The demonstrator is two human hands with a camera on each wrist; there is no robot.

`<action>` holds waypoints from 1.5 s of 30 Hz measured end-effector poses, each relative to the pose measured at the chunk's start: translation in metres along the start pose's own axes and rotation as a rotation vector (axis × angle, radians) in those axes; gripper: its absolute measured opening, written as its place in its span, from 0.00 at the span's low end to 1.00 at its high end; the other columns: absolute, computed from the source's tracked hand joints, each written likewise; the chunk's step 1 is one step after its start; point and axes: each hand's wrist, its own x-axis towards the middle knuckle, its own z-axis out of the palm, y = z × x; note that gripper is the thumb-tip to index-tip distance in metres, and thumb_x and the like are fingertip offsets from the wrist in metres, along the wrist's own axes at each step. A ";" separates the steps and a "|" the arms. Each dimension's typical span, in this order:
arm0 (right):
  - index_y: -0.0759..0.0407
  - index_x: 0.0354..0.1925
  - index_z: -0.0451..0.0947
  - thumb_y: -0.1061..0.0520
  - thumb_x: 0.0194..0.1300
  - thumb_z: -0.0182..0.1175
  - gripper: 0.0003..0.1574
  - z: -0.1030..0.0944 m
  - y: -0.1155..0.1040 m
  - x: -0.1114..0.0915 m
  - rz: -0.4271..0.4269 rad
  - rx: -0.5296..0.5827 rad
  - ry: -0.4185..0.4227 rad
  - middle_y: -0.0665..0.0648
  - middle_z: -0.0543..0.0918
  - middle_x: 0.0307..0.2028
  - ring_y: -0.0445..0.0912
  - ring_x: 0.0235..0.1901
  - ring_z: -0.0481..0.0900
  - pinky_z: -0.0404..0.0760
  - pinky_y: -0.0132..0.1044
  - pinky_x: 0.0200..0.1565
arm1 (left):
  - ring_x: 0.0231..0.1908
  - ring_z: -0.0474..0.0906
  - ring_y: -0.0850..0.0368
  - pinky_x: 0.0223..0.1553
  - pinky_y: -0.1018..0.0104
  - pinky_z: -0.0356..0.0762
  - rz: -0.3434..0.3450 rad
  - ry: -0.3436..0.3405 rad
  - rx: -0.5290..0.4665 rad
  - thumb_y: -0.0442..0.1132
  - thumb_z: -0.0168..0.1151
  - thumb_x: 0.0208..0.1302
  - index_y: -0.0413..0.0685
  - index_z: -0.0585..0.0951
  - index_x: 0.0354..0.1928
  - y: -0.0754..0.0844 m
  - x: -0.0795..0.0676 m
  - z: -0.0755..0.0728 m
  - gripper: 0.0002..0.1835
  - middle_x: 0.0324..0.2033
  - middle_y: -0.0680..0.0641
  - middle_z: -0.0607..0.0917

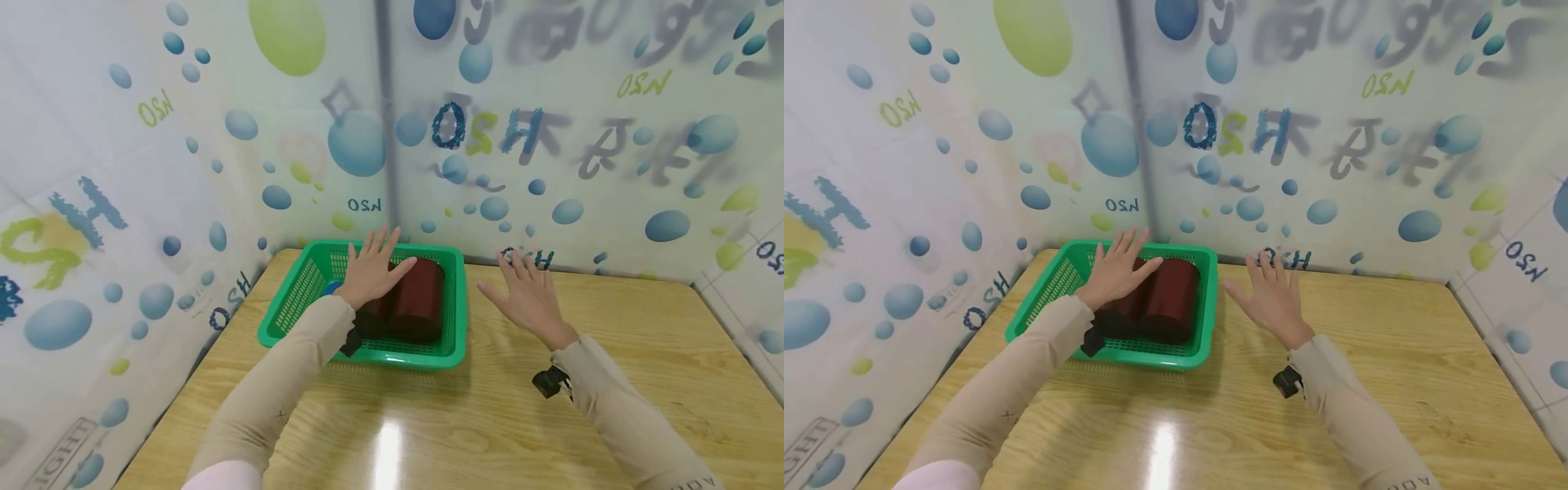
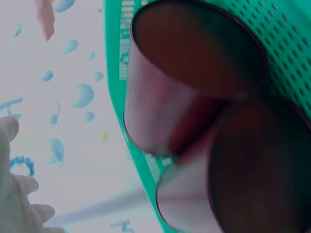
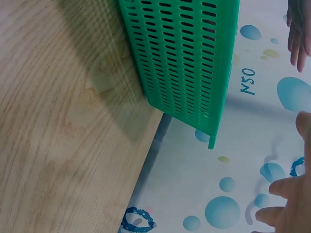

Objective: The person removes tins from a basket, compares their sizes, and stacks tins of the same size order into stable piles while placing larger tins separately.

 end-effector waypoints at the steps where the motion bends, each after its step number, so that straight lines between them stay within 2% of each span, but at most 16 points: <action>1: 0.58 0.70 0.43 0.28 0.62 0.38 0.50 0.000 0.000 0.000 -0.004 0.006 -0.003 0.68 0.45 0.67 0.65 0.65 0.39 0.35 0.66 0.58 | 0.67 0.32 0.50 0.61 0.39 0.29 -0.012 0.001 -0.007 0.66 0.36 0.63 0.59 0.42 0.70 -0.006 -0.002 -0.003 0.39 0.69 0.49 0.41; 10: 0.58 0.70 0.41 0.28 0.63 0.37 0.50 0.006 -0.005 -0.002 -0.008 0.064 -0.057 0.66 0.43 0.68 0.63 0.65 0.38 0.34 0.66 0.58 | 0.67 0.33 0.44 0.59 0.35 0.31 -0.088 0.018 -0.078 0.67 0.37 0.62 0.57 0.43 0.70 -0.061 -0.029 -0.025 0.41 0.69 0.46 0.41; 14: 0.58 0.70 0.43 0.30 0.64 0.39 0.49 0.007 -0.009 -0.001 -0.029 0.093 -0.054 0.65 0.43 0.68 0.62 0.66 0.39 0.37 0.65 0.59 | 0.66 0.34 0.41 0.59 0.35 0.36 -0.113 0.026 -0.121 0.66 0.38 0.62 0.52 0.44 0.70 -0.085 -0.040 -0.035 0.42 0.69 0.42 0.42; 17: 0.59 0.69 0.44 0.31 0.64 0.40 0.48 0.006 -0.013 -0.001 -0.052 0.113 -0.047 0.64 0.43 0.68 0.61 0.66 0.39 0.38 0.64 0.59 | 0.66 0.35 0.38 0.59 0.34 0.36 -0.145 0.036 -0.108 0.66 0.37 0.63 0.47 0.44 0.70 -0.102 -0.049 -0.041 0.42 0.68 0.38 0.44; 20: 0.60 0.69 0.45 0.31 0.64 0.40 0.49 0.005 -0.018 0.000 -0.072 0.118 -0.039 0.66 0.45 0.68 0.61 0.66 0.40 0.40 0.62 0.60 | 0.65 0.35 0.36 0.59 0.35 0.33 -0.178 0.028 -0.097 0.65 0.37 0.64 0.46 0.44 0.70 -0.116 -0.057 -0.046 0.42 0.68 0.37 0.43; 22: 0.61 0.69 0.46 0.31 0.63 0.40 0.49 0.005 -0.021 0.001 -0.082 0.117 -0.034 0.67 0.45 0.67 0.62 0.65 0.41 0.41 0.61 0.61 | 0.65 0.36 0.36 0.59 0.36 0.35 -0.194 0.017 -0.102 0.65 0.37 0.63 0.46 0.43 0.70 -0.124 -0.061 -0.048 0.43 0.68 0.37 0.42; 27: 0.61 0.69 0.46 0.31 0.64 0.40 0.49 0.002 -0.029 0.005 -0.105 0.128 -0.044 0.67 0.46 0.67 0.60 0.66 0.42 0.43 0.59 0.61 | 0.65 0.39 0.36 0.60 0.38 0.41 -0.223 -0.036 -0.214 0.65 0.39 0.63 0.45 0.41 0.70 -0.146 -0.065 -0.051 0.44 0.68 0.36 0.42; 30: 0.60 0.69 0.46 0.31 0.63 0.41 0.49 0.000 -0.037 0.008 -0.115 0.149 -0.058 0.66 0.47 0.67 0.59 0.66 0.43 0.44 0.59 0.62 | 0.65 0.38 0.36 0.59 0.37 0.41 -0.265 -0.083 -0.297 0.65 0.40 0.62 0.46 0.39 0.70 -0.155 -0.067 -0.052 0.45 0.68 0.36 0.41; 36: 0.57 0.69 0.45 0.28 0.61 0.42 0.51 -0.004 -0.054 0.016 -0.123 0.217 -0.092 0.64 0.47 0.68 0.57 0.66 0.45 0.49 0.58 0.61 | 0.64 0.40 0.33 0.57 0.35 0.46 -0.314 -0.173 -0.382 0.61 0.45 0.63 0.45 0.39 0.70 -0.164 -0.069 -0.047 0.44 0.67 0.35 0.41; 45: 0.58 0.69 0.47 0.32 0.61 0.48 0.50 -0.002 -0.073 0.033 -0.131 0.355 -0.144 0.63 0.51 0.67 0.57 0.65 0.47 0.52 0.57 0.61 | 0.62 0.46 0.31 0.55 0.36 0.54 -0.339 -0.238 -0.487 0.57 0.49 0.64 0.42 0.41 0.70 -0.178 -0.071 -0.039 0.43 0.65 0.29 0.46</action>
